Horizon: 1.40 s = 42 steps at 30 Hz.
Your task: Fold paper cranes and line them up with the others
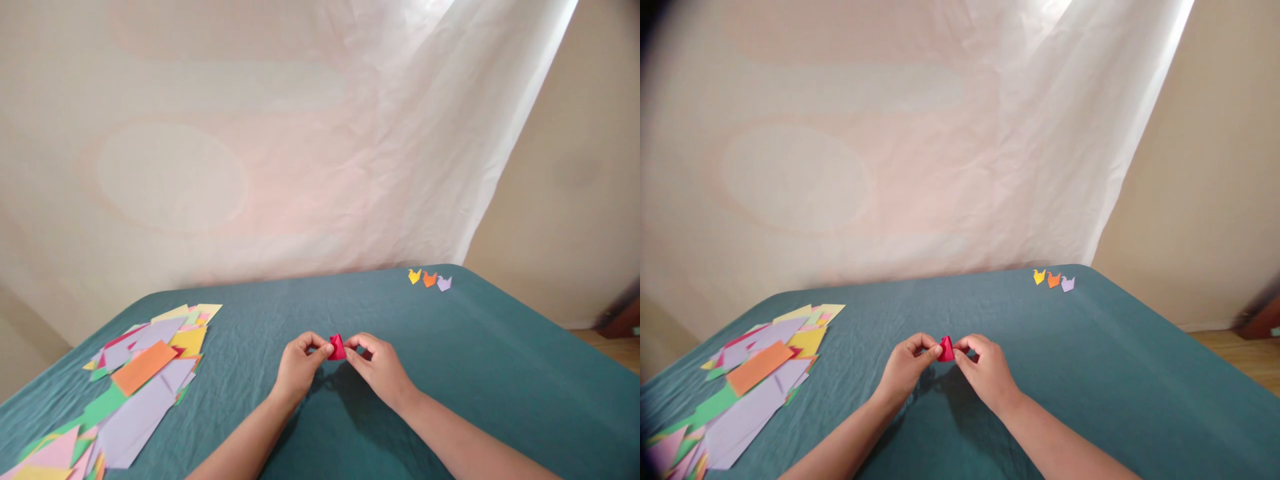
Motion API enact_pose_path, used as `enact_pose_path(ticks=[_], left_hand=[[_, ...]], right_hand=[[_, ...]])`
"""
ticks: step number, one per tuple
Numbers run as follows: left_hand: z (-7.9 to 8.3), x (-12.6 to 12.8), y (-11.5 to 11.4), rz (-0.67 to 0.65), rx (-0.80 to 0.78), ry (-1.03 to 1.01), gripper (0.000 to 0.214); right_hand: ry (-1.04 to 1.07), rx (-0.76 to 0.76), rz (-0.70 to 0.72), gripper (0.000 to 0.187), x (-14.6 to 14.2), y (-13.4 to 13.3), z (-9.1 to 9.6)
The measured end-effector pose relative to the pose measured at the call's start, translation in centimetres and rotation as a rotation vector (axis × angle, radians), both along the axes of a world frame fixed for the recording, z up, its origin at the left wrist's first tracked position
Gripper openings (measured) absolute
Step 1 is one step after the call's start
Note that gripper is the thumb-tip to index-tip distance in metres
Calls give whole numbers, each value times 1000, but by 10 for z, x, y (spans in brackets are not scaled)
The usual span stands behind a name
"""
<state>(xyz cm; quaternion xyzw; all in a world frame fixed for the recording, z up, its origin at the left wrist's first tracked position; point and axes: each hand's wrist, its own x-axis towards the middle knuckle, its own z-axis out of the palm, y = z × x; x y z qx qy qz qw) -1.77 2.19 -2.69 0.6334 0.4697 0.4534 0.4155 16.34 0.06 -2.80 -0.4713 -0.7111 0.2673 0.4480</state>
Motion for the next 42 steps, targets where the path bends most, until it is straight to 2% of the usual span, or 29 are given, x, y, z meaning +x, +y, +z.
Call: enact_pose_path(ticks=[7, 10, 14, 20, 26, 30, 33, 36, 39, 42], left_hand=[[-4, 2, 1, -37, -79, -124, 19], [-4, 3, 0, -73, -93, -136, 17], [2, 6, -6, -130, -54, -83, 13], [3, 6, -8, -112, -17, 14, 12], [-6, 1, 1, -93, -74, -64, 14], [-6, -1, 3, -78, -34, -134, 20], [-2, -2, 2, -91, 28, -76, 35], [2, -4, 0, -113, 54, 43, 24], [5, -4, -3, -109, 78, 144, 18], [7, -3, -5, -113, 135, 236, 19]], right_hand=[[9, -7, 8, 13, -3, -4, 3], [-21, 28, -30, 13, -5, -4, 0], [-51, 81, -56, 12, -4, -1, -5], [-56, 121, -54, 11, -4, 1, -8], [22, 24, -32, 15, -3, 1, -6], [86, -60, -17, 15, 0, 2, -4], [152, -120, 4, 12, 0, 5, -8], [234, -143, 44, 8, -1, 9, -14], [236, -81, 59, 22, -2, 9, -15], [91, 85, 52, 43, -1, 6, -8]])
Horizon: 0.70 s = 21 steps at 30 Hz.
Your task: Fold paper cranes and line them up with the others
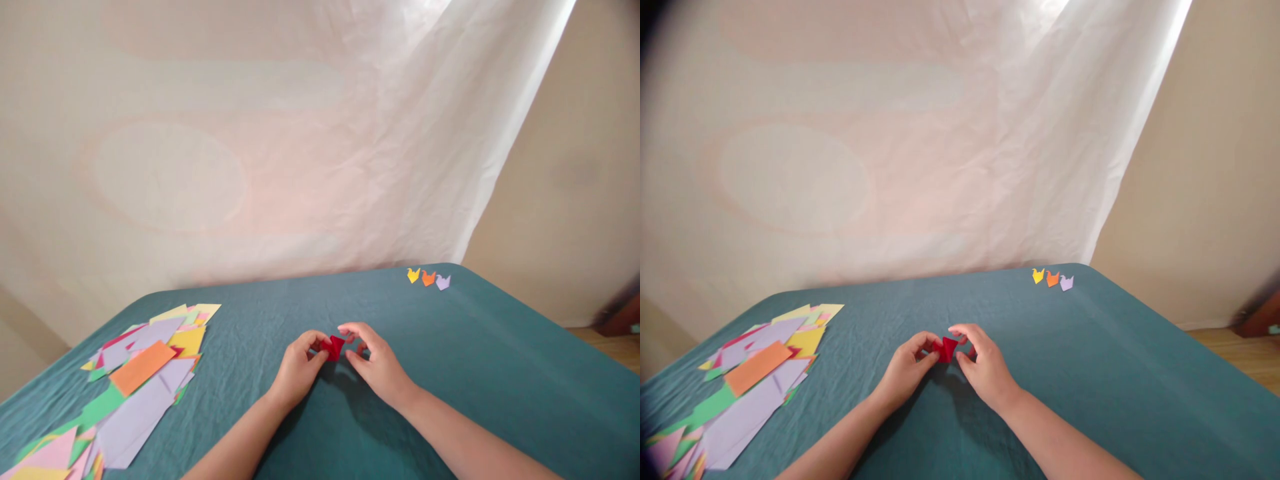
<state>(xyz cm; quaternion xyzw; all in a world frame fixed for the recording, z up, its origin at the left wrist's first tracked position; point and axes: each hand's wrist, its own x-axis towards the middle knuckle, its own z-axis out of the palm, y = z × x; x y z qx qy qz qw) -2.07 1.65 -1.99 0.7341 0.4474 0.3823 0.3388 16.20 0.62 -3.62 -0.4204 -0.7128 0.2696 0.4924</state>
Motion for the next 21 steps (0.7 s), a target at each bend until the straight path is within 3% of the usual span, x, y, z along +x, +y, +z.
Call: enact_pose_path(ticks=[5, 8, 16, 21], left_hand=[[3, 0, -3, -38, 116, 153, 19], [4, -2, -2, -32, 167, 209, 18], [8, -12, 2, -18, 293, 335, 13], [8, -10, 1, -47, 278, 263, 10]], right_hand=[[-211, 234, 77, 57, -2, -7, 12], [-258, 248, 100, 53, -2, -6, 10], [-358, 231, -30, 26, 6, 2, -1], [-402, 250, -53, 18, 6, 1, 2]])
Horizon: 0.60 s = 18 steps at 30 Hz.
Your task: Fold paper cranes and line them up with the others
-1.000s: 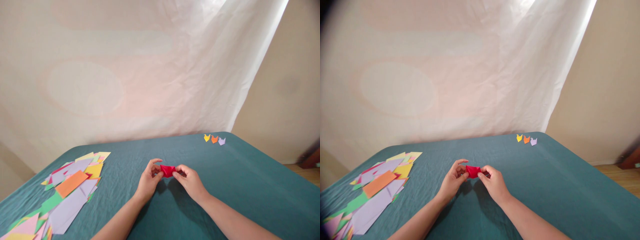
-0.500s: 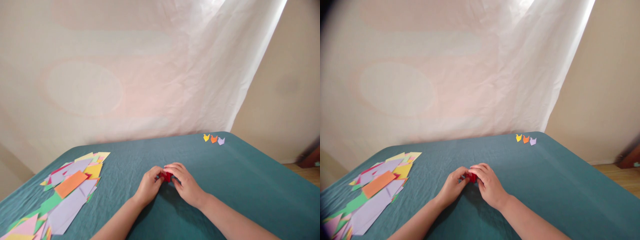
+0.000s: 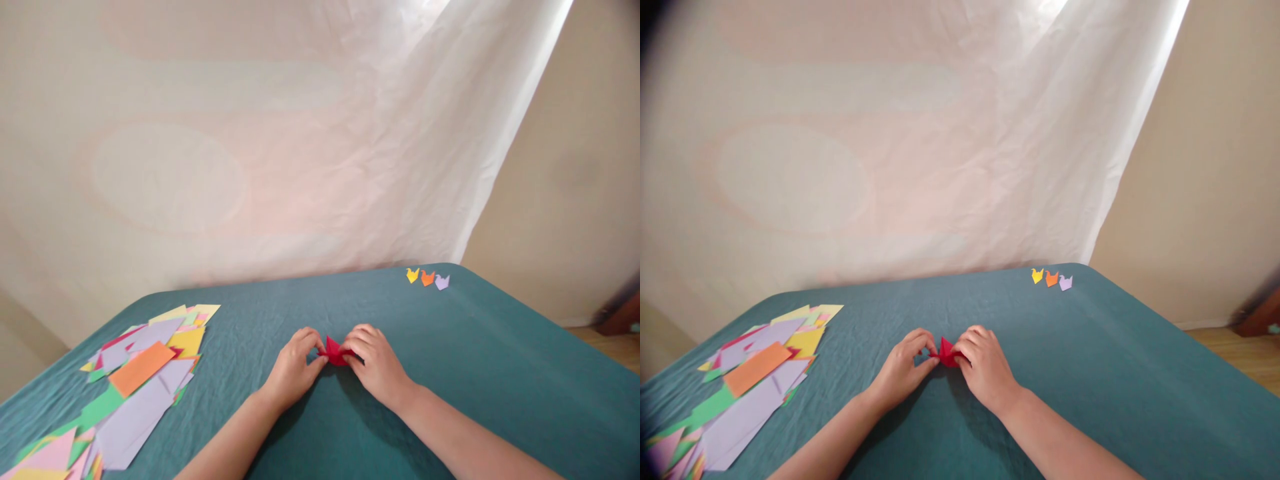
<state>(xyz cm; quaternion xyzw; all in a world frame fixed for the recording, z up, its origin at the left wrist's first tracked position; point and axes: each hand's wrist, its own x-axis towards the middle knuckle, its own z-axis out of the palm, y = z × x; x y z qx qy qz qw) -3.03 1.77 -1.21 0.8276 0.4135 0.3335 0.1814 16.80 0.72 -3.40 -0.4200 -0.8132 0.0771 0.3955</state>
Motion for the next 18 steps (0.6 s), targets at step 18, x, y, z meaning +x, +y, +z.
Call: enact_pose_path(ticks=[18], left_hand=[[-15, -4, 13, 0, -421, -383, 22]], right_hand=[[309, -436, 131, 36, 0, -1, -1]])
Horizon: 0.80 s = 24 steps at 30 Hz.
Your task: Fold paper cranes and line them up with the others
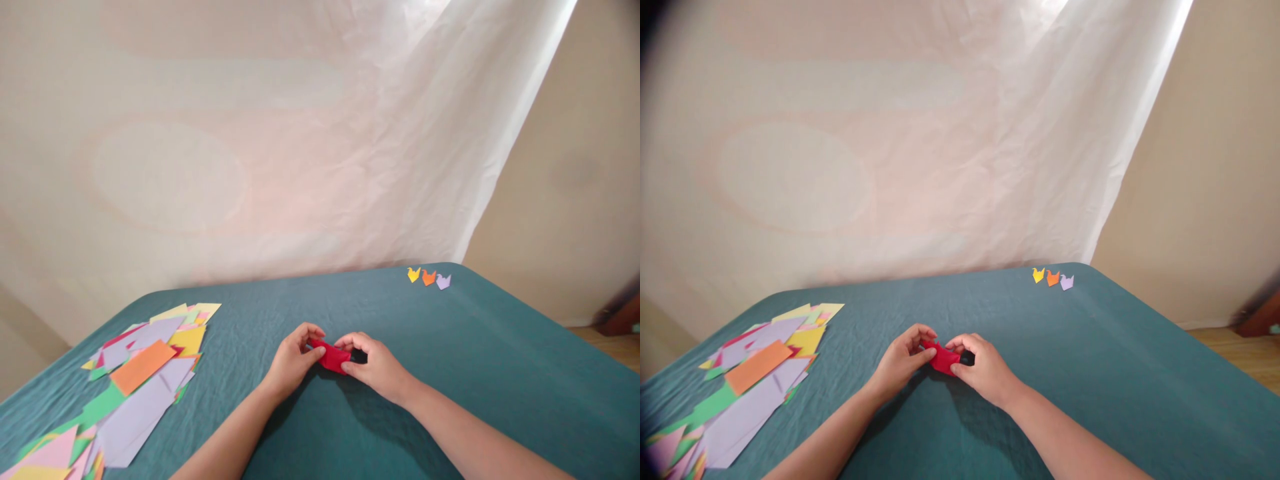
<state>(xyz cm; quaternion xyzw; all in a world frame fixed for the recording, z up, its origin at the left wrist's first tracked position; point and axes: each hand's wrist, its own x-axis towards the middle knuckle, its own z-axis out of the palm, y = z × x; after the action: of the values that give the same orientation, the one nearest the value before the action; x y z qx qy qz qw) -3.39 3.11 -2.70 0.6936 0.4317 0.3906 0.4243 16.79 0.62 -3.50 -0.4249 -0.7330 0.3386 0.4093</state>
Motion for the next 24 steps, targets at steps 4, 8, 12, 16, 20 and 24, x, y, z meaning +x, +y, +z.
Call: enact_pose_path(ticks=[4, 8, 12, 16, 20, 24], left_hand=[[-2, 1, 0, -11, 9, -44, 23], [-1, 2, 0, -14, 29, -92, 24], [-3, 3, -1, -18, 33, -73, 17], [-4, 3, -1, -12, 22, -16, 4], [1, 1, 0, -26, 26, -20, 9], [4, -1, 1, -8, 14, 9, 12]], right_hand=[[18, 108, -79, 34, 0, 0, 2], [23, 217, -171, 25, 2, 2, 3], [22, 222, -127, 24, 2, 2, 3], [29, 203, -62, 17, 1, 3, -1], [91, 72, -93, 14, 3, 8, -7], [153, -56, -73, 13, 6, 12, -9]])
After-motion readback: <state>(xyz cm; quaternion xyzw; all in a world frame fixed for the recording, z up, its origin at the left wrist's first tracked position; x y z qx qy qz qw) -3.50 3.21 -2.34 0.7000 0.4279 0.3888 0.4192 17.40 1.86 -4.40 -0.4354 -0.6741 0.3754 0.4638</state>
